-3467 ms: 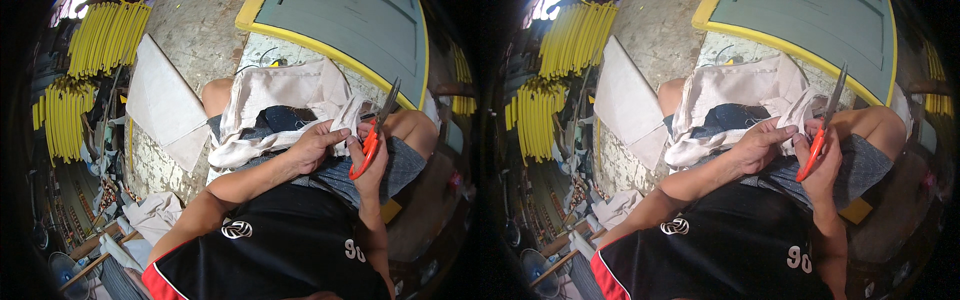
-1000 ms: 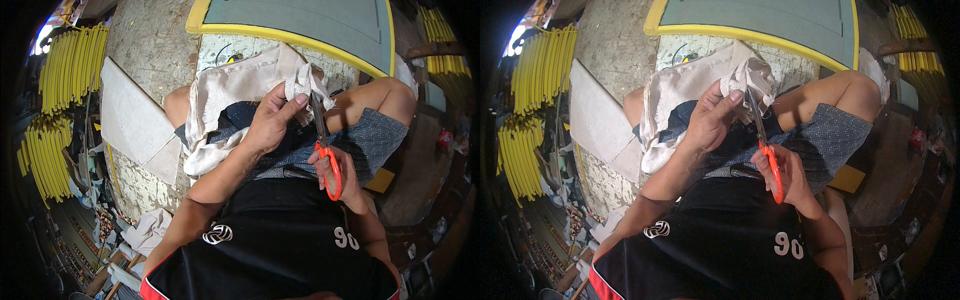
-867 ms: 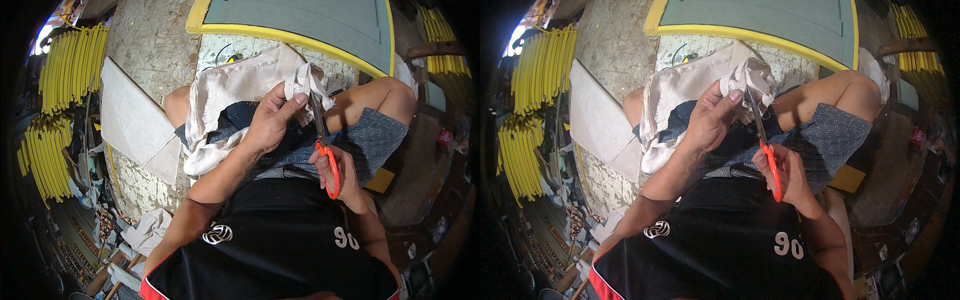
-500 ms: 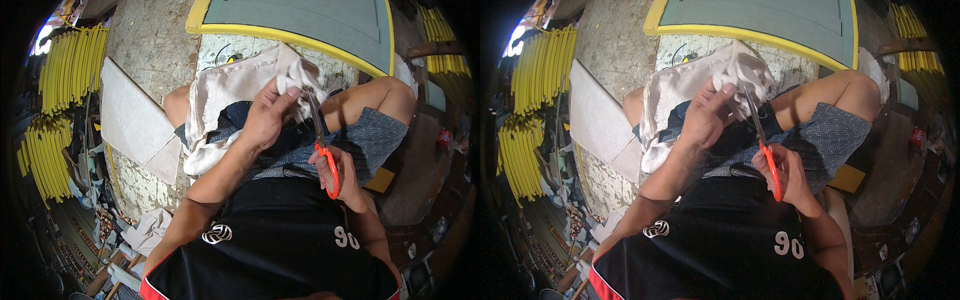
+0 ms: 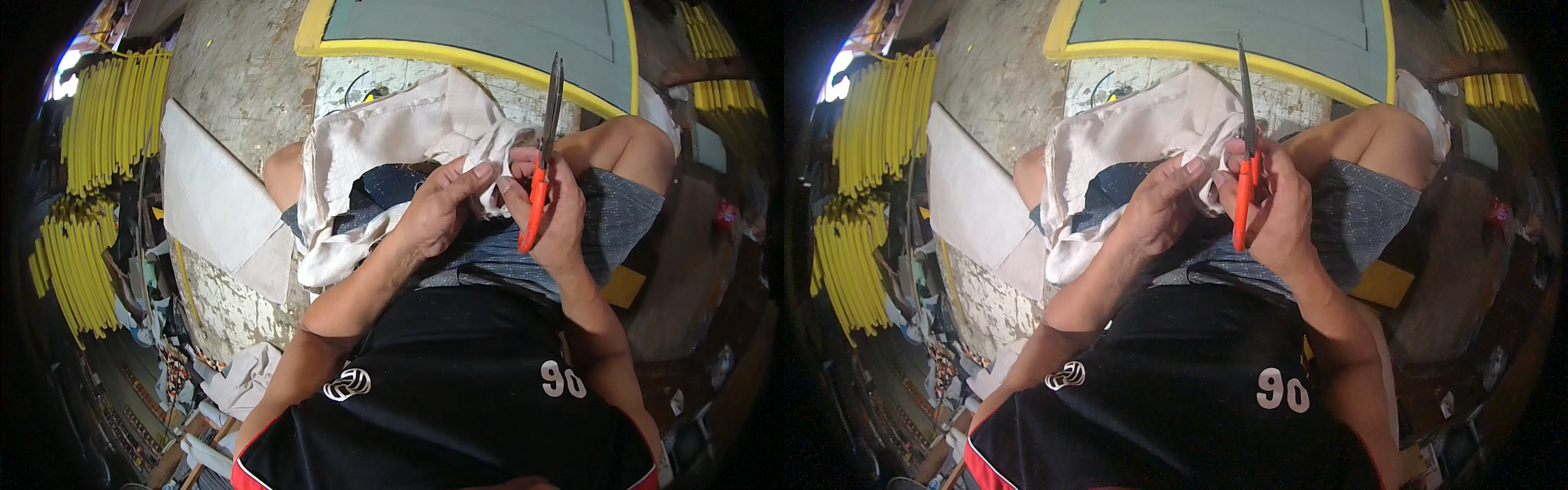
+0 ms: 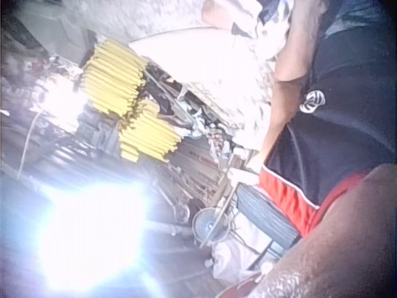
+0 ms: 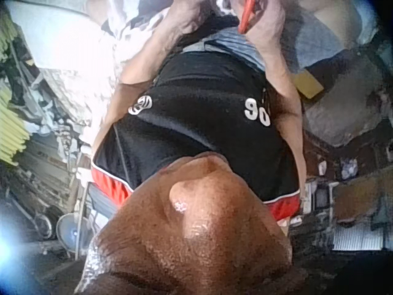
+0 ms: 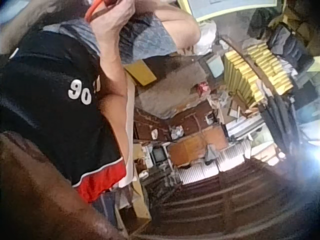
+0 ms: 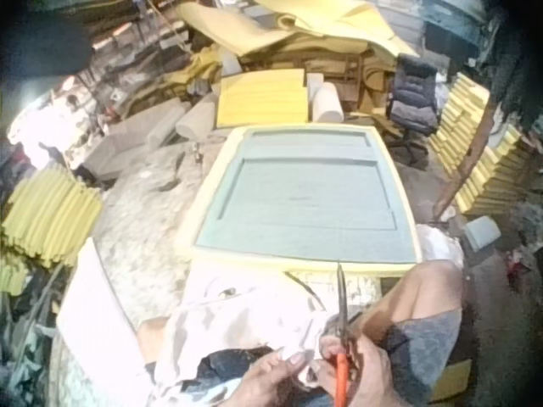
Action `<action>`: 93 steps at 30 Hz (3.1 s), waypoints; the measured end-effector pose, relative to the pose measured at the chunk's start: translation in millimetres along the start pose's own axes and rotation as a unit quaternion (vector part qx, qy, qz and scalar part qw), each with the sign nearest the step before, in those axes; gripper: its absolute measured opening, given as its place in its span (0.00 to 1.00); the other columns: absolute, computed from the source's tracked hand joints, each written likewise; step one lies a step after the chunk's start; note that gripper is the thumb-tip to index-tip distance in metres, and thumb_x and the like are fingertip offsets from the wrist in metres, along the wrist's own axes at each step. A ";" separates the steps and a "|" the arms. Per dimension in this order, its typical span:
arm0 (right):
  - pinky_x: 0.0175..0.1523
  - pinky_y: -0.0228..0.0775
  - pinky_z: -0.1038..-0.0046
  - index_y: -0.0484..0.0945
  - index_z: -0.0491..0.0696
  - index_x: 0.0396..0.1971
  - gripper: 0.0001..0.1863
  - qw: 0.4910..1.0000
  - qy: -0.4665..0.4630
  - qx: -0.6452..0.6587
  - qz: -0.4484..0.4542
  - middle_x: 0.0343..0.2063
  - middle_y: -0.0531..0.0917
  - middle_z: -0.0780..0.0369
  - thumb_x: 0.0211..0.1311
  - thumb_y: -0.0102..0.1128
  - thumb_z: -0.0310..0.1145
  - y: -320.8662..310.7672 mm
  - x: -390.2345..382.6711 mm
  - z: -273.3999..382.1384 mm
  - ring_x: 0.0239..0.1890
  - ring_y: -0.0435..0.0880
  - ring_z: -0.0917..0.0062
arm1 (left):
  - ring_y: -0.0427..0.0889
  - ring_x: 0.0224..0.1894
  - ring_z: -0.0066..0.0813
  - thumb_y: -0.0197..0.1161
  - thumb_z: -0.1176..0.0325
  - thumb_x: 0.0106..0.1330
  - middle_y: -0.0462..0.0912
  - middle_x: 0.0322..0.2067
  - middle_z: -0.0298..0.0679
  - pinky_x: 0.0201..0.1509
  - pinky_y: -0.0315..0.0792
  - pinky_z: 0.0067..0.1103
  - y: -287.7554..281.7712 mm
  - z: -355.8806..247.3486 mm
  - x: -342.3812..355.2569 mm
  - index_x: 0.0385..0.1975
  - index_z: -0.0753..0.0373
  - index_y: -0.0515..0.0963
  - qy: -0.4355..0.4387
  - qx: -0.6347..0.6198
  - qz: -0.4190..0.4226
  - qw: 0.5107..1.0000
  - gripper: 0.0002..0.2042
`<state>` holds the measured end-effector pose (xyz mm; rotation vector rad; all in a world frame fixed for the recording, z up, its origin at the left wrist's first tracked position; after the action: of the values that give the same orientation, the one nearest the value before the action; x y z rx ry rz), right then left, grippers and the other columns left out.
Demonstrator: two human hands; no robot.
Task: The person uses red-handled scissors to cut a white fabric bag into strips. They repeatedly cut, pull, and trim the fabric while seated on the floor.
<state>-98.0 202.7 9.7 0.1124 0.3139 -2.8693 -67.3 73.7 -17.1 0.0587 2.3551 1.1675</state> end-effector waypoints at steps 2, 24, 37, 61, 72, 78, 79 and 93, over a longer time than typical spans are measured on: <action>0.41 0.74 0.79 0.75 0.41 0.49 0.18 1.000 -0.015 0.002 0.014 0.32 0.81 0.62 0.58 0.67 0.24 2.9 -2.5 0.8 0.33 0.80 0.83 | 0.78 0.38 0.21 0.60 0.62 0.71 0.83 0.39 0.36 0.44 0.70 0.22 -16.3 5.9 1.1 0.45 0.66 0.78 -0.012 0.025 0.011 1.000 0.14; 0.41 0.73 0.78 0.76 0.42 0.45 0.15 0.996 -0.005 -0.041 -0.082 0.33 0.81 0.62 0.59 0.67 0.26 -28.4 -8.1 11.5 0.35 0.79 0.82 | 0.82 0.41 0.27 0.58 0.65 0.72 0.83 0.39 0.39 0.50 0.75 0.27 -18.0 -1.5 9.1 0.48 0.64 0.76 0.037 -0.001 0.037 0.999 0.11; 0.29 0.64 0.82 0.77 0.42 0.39 0.15 0.948 0.200 0.141 0.203 0.23 0.73 0.69 0.68 0.58 0.41 -5.7 -80.0 -6.4 0.23 0.70 0.89 | 0.83 0.46 0.30 0.58 0.64 0.71 0.84 0.44 0.42 0.53 0.76 0.30 -14.5 -10.3 18.6 0.51 0.67 0.75 0.077 0.037 0.030 0.996 0.14; 0.20 0.61 0.83 0.78 0.44 0.32 0.21 0.957 0.206 0.104 0.177 0.18 0.74 0.68 0.69 0.58 0.50 -2.9 -75.8 -16.1 0.15 0.71 0.89 | 0.82 0.47 0.27 0.57 0.67 0.73 0.83 0.46 0.40 0.52 0.76 0.27 -13.6 -9.3 10.7 0.53 0.64 0.74 0.106 0.068 0.005 0.992 0.13; 0.28 0.67 0.83 0.77 0.43 0.36 0.13 0.966 0.192 0.081 0.153 0.21 0.75 0.67 0.67 0.63 0.38 -10.7 -76.8 -15.8 0.21 0.74 0.87 | 0.81 0.35 0.25 0.52 0.65 0.76 0.83 0.44 0.41 0.42 0.76 0.23 -7.3 -19.6 9.6 0.54 0.64 0.72 0.113 0.058 0.002 0.992 0.13; 0.38 0.73 0.78 0.76 0.42 0.45 0.20 0.995 -0.038 -0.072 -0.054 0.31 0.80 0.63 0.55 0.74 0.29 -32.8 -44.7 14.4 0.31 0.79 0.83 | 0.82 0.32 0.25 0.51 0.66 0.76 0.82 0.44 0.40 0.39 0.77 0.22 -8.3 -14.5 8.9 0.54 0.64 0.71 0.080 0.111 0.029 0.990 0.13; 0.38 0.74 0.78 0.76 0.42 0.45 0.20 0.989 -0.077 -0.101 -0.070 0.32 0.81 0.63 0.55 0.73 0.28 -32.0 -31.8 15.3 0.32 0.79 0.83 | 0.82 0.32 0.25 0.51 0.66 0.76 0.82 0.43 0.39 0.38 0.77 0.22 -9.0 -8.4 7.2 0.54 0.64 0.70 0.080 0.115 0.037 0.989 0.13; 0.41 0.73 0.78 0.75 0.41 0.42 0.13 0.999 0.006 0.039 -0.003 0.34 0.79 0.63 0.57 0.64 0.19 -24.7 -1.2 -2.9 0.37 0.78 0.82 | 0.81 0.33 0.29 0.57 0.63 0.72 0.79 0.32 0.39 0.41 0.77 0.26 -23.6 14.7 -5.5 0.48 0.67 0.74 -0.045 -0.059 0.042 0.996 0.13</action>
<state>-103.0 227.0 12.0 0.1420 0.2041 -2.8890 -51.5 68.1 -40.0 0.1670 2.2200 1.3150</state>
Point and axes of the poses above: each hand's wrist, its own x-axis towards the middle knuckle, its own y-axis out of the palm, z = x × y, the point moved 6 cm from there along x, towards the middle knuckle
